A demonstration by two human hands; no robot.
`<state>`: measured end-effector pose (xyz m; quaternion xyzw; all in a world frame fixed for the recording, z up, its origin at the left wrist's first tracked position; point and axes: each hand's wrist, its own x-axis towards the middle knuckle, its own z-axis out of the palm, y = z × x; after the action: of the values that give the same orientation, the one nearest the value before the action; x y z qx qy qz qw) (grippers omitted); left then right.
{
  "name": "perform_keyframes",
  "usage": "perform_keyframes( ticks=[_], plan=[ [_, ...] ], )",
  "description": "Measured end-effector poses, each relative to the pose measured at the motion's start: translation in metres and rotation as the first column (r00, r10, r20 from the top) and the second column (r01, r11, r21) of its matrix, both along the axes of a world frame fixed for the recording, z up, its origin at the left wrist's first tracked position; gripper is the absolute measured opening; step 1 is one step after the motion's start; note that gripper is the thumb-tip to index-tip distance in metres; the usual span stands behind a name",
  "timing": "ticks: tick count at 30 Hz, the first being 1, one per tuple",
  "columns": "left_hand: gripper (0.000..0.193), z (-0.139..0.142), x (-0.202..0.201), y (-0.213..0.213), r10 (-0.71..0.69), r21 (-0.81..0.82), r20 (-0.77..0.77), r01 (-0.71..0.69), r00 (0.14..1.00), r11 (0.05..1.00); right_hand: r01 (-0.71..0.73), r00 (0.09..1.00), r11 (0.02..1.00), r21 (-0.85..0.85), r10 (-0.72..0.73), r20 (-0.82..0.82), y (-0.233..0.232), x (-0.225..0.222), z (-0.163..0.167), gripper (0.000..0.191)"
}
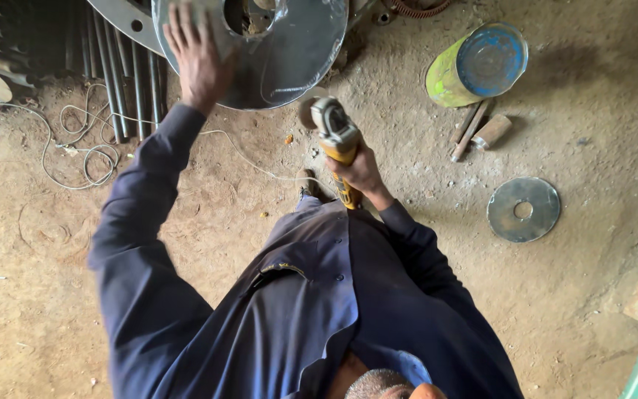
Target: The person holds a large circular steel disc steady on the ground with one hand and grinds its edge and surface with an angle grinder, producing sparks. They reposition and turn the disc several times to grind different sections, continuing the grinding throughout the clip.
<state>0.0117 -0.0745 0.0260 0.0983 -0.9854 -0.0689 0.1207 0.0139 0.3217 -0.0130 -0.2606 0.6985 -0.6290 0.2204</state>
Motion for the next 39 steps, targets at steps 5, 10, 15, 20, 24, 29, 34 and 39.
perform_keyframes(
  ticks=[5,10,15,20,24,29,34,39],
  plan=[
    [0.081,-0.002,-0.017,-0.004,0.180,0.078,0.045,-0.183,0.983,0.980,0.012,0.999,1.000,-0.029,-0.011,0.042,-0.009,-0.020,0.042,0.068],
    [0.082,-0.005,-0.018,-0.010,0.175,0.135,0.031,-0.178,0.984,0.975,-0.071,0.944,0.982,-0.177,0.123,0.305,-0.007,-0.090,0.046,0.061],
    [0.084,-0.005,-0.016,-0.017,0.096,0.049,-0.034,-0.094,0.995,0.994,-0.118,0.950,0.993,0.008,0.110,0.292,-0.005,-0.159,0.035,0.059],
    [0.080,0.003,-0.012,-0.025,0.024,0.011,0.005,-0.024,1.000,1.000,-0.072,0.929,0.994,-0.077,0.095,0.357,0.005,-0.140,0.023,0.061],
    [0.078,0.005,-0.012,-0.027,0.020,0.015,-0.004,-0.019,1.000,1.000,-0.017,0.926,0.987,-0.158,0.075,0.369,-0.005,-0.068,0.006,0.056],
    [0.085,0.006,-0.013,-0.025,0.027,0.006,-0.008,-0.027,1.000,1.000,-0.009,0.985,0.991,-0.131,0.031,0.170,-0.020,-0.012,-0.011,0.058],
    [0.087,0.010,-0.005,-0.026,0.050,0.079,-0.050,-0.046,0.998,0.996,0.081,0.921,0.957,-0.280,0.035,0.389,-0.010,-0.027,-0.017,0.062],
    [0.058,0.003,0.001,-0.025,0.112,0.151,-0.196,-0.083,0.974,0.985,0.025,0.926,0.989,-0.148,0.033,0.376,0.003,-0.111,-0.017,0.065]
  ],
)
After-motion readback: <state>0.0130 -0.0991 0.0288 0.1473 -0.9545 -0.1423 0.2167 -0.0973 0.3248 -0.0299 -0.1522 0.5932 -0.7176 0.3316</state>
